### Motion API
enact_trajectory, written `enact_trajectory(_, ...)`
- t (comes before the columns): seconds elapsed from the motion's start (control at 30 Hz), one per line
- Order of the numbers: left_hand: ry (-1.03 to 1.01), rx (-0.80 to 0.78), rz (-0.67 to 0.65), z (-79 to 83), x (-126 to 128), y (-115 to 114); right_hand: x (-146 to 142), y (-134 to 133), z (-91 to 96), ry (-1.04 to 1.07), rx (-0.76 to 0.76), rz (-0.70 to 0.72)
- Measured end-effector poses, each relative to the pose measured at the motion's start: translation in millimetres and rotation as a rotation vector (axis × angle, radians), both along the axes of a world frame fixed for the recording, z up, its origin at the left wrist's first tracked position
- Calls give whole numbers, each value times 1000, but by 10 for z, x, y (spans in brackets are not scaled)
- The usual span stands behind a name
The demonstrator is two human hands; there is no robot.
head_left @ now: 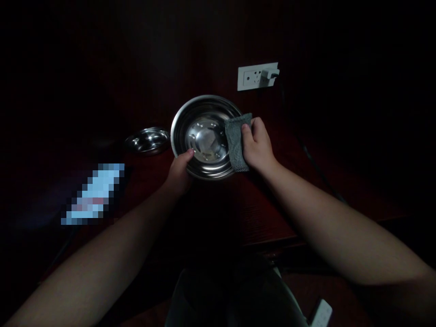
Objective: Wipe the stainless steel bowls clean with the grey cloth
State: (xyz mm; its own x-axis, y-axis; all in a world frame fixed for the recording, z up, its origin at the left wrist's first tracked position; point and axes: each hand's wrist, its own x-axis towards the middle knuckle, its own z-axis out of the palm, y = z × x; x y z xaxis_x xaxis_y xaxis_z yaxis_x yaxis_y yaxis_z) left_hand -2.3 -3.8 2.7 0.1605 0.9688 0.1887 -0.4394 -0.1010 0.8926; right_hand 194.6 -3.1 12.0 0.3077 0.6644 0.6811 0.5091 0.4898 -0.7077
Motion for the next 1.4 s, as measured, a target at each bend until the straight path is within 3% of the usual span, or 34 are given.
enact_trajectory(0.23, 64, -65, -102, 59, -28, -69, 75, 2, 52, -53, -15, -74)
enact_trajectory(0.5, 211, -42, -323, 70, -135, -41, 145, 13, 82, -181, -69, -100)
enact_trajectory(0.83, 397, -120, -490, 50, -208, -17, 262, -109, 228, -340, -168, 97)
enact_trajectory(0.97, 305, -36, -455, -8, -154, -43, 293, -71, 214, -296, -207, 154)
enact_trajectory(1.1, 187, 90, -391, -44, -96, -93, 333, 15, 168, -210, -206, 116)
enact_trajectory(1.4, 125, 246, -190, -19, -26, -134, 224, 97, 14, -69, -216, 130)
